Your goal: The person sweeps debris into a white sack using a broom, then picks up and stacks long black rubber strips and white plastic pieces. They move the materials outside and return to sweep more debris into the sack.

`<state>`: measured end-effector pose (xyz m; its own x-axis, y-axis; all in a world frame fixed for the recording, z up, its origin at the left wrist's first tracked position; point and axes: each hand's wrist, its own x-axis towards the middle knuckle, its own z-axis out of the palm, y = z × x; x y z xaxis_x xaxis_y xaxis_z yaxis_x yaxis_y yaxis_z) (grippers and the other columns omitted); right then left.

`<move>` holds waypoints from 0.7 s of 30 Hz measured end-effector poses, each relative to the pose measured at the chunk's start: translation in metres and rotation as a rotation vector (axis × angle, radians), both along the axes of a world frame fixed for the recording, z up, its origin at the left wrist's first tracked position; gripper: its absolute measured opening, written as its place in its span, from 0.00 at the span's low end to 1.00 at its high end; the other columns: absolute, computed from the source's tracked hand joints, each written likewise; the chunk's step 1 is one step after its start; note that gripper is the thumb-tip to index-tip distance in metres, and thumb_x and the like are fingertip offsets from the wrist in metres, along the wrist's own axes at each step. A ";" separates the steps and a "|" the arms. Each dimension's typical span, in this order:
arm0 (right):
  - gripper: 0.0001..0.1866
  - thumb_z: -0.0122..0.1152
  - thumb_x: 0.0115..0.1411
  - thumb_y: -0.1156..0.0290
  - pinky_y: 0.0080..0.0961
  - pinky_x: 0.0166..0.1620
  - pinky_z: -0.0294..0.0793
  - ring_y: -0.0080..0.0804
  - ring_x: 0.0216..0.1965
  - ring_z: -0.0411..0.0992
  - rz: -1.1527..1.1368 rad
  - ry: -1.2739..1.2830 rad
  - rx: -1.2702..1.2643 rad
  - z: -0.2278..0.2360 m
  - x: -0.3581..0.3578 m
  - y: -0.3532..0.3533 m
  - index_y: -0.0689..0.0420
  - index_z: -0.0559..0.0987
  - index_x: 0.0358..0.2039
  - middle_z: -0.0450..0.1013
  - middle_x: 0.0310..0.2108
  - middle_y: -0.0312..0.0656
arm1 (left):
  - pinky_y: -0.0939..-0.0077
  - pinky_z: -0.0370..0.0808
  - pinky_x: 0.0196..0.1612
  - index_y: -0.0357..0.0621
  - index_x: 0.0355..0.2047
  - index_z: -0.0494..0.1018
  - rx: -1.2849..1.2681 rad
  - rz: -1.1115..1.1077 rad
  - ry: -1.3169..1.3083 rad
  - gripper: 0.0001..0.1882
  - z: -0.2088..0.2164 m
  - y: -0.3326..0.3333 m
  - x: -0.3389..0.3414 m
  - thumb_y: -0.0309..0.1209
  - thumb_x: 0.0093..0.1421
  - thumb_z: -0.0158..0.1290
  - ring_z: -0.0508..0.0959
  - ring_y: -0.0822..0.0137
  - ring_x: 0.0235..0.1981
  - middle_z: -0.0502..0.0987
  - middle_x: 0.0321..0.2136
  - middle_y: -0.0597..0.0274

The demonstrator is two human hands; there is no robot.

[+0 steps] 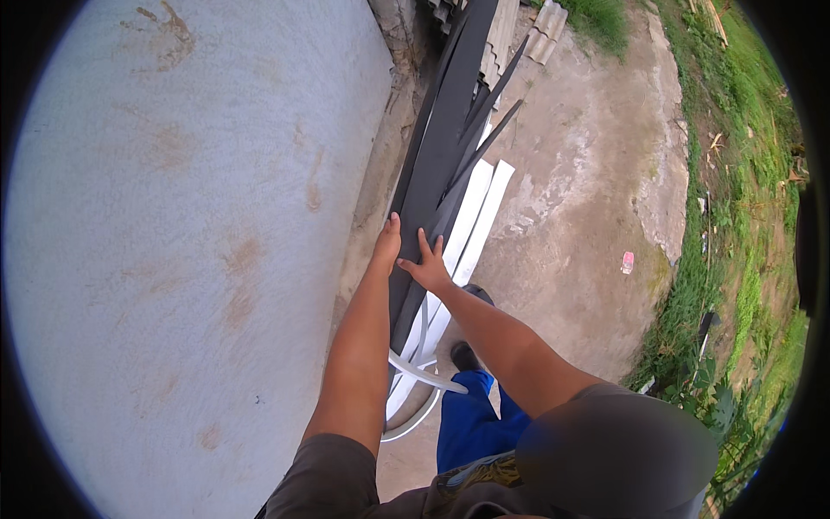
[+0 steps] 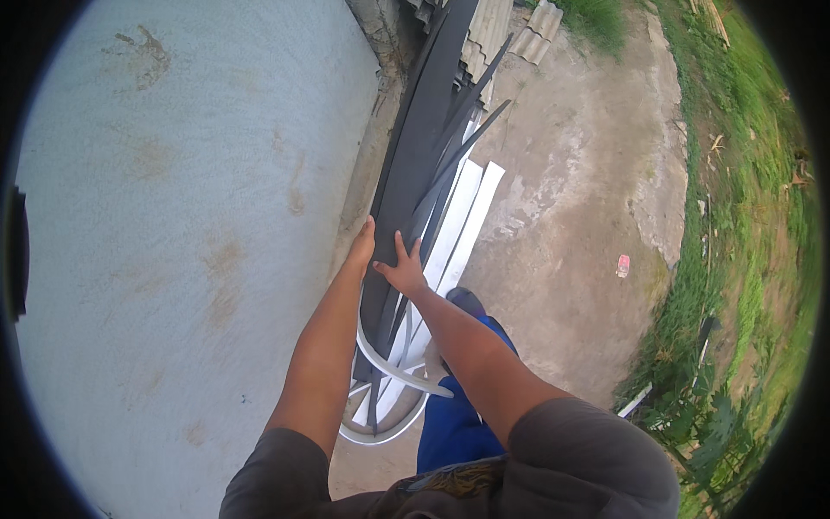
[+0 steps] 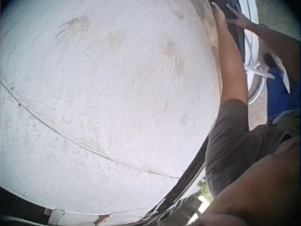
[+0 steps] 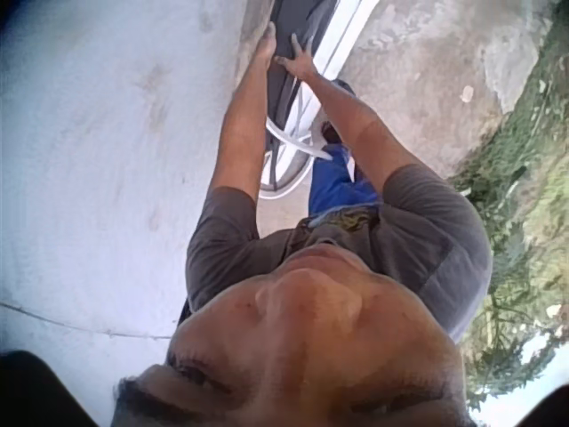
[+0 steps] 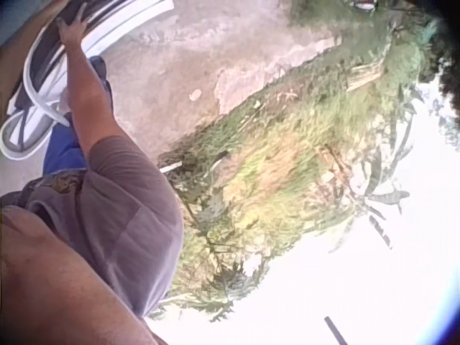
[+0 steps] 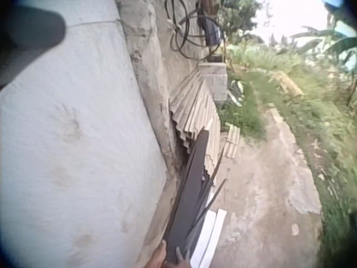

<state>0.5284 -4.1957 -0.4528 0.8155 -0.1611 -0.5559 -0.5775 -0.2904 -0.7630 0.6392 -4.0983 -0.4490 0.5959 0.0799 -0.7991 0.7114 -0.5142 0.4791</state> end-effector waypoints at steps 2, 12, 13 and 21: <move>0.50 0.60 0.58 0.42 0.39 0.69 0.53 0.55 0.72 0.46 0.239 0.018 0.096 -0.062 0.014 -0.019 0.55 0.50 0.72 0.41 0.71 0.65 | 0.62 0.58 0.67 0.41 0.66 0.61 -0.047 -0.028 0.023 0.43 -0.002 -0.002 -0.016 0.65 0.66 0.32 0.63 0.53 0.66 0.64 0.64 0.48; 0.40 0.55 0.63 0.50 0.35 0.69 0.55 0.47 0.69 0.56 0.423 0.148 0.065 -0.057 -0.003 -0.010 0.60 0.58 0.68 0.57 0.68 0.54 | 0.66 0.59 0.65 0.41 0.60 0.69 -0.090 0.162 0.125 0.36 -0.038 0.034 -0.130 0.59 0.69 0.36 0.65 0.52 0.65 0.68 0.61 0.45; 0.40 0.55 0.63 0.50 0.35 0.69 0.55 0.47 0.69 0.56 0.450 0.171 0.071 -0.054 -0.009 -0.009 0.60 0.58 0.68 0.57 0.68 0.54 | 0.66 0.60 0.64 0.40 0.60 0.70 -0.113 0.192 0.117 0.36 -0.036 0.035 -0.140 0.58 0.69 0.37 0.66 0.52 0.64 0.70 0.60 0.45; 0.37 0.57 0.63 0.52 0.37 0.65 0.61 0.51 0.64 0.62 0.589 0.087 -0.016 -0.021 -0.066 0.000 0.55 0.62 0.67 0.62 0.64 0.56 | 0.59 0.69 0.54 0.31 0.47 0.76 0.039 0.164 -0.131 0.35 -0.035 0.060 -0.236 0.57 0.67 0.43 0.76 0.44 0.51 0.78 0.45 0.37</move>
<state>0.4626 -4.1960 -0.4739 0.7218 0.2951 -0.6260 -0.3761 -0.5921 -0.7127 0.4027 -4.0383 -0.4843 0.6711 0.2137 -0.7099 0.7199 -0.4162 0.5554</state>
